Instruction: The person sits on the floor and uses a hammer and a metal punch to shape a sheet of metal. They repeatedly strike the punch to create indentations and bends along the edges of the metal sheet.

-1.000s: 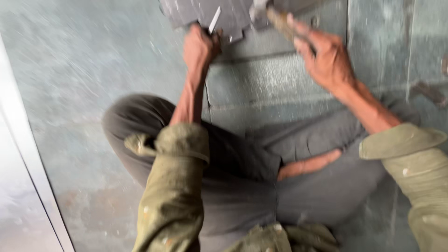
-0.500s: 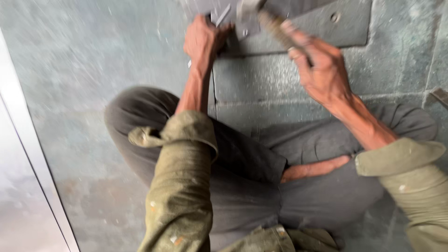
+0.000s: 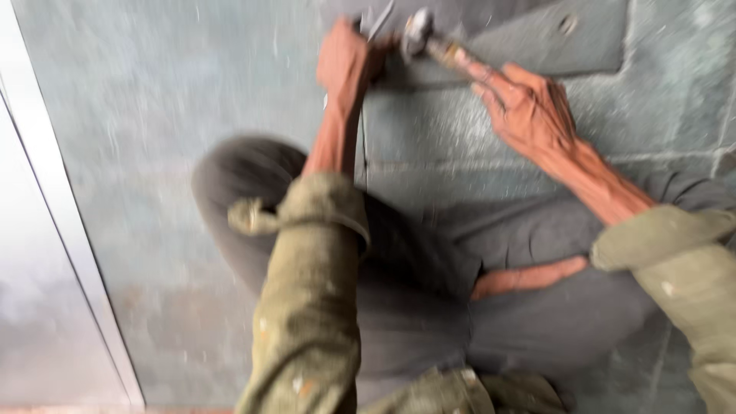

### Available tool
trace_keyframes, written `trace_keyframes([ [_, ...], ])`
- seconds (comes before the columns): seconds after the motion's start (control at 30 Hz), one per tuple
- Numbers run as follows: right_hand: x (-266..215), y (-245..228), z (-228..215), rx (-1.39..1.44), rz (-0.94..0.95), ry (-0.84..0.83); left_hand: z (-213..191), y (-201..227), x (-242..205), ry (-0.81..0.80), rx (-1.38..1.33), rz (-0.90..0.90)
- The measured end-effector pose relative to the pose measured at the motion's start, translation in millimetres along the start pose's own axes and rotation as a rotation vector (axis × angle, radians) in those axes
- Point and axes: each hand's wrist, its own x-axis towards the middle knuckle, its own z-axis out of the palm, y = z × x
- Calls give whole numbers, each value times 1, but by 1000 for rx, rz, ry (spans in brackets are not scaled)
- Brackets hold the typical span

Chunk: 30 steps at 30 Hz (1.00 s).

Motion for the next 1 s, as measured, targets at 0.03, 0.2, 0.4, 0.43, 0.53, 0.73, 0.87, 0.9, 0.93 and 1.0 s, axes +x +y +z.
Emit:
trace_keyframes([
  [0.03,8,5,-3,67,11,14,-3,19,15,48,-19,35],
  [0.2,-24,-5,16,-46,-39,60,-17,19,-17,-339,21,-233],
  [0.4,-10,-7,4,-64,-13,22,-13,24,-17,-170,86,-67],
  [0.43,-22,-11,3,-86,4,-1,-11,19,-29,-189,95,-81],
  [0.53,-22,-3,-8,248,471,-379,-16,37,-3,-231,99,-140],
  [0.73,-87,27,7,502,354,-113,-7,29,-10,-369,-486,-331],
  [0.87,-90,48,19,929,718,35,15,21,-12,-358,-905,-520],
  [0.9,-87,52,20,894,685,40,21,21,-11,-360,-966,-563],
  [0.93,-89,53,19,855,666,45,28,20,-15,-372,-1024,-613],
  [1.0,-85,52,18,837,635,49,35,17,-14,-445,-1331,-719],
])
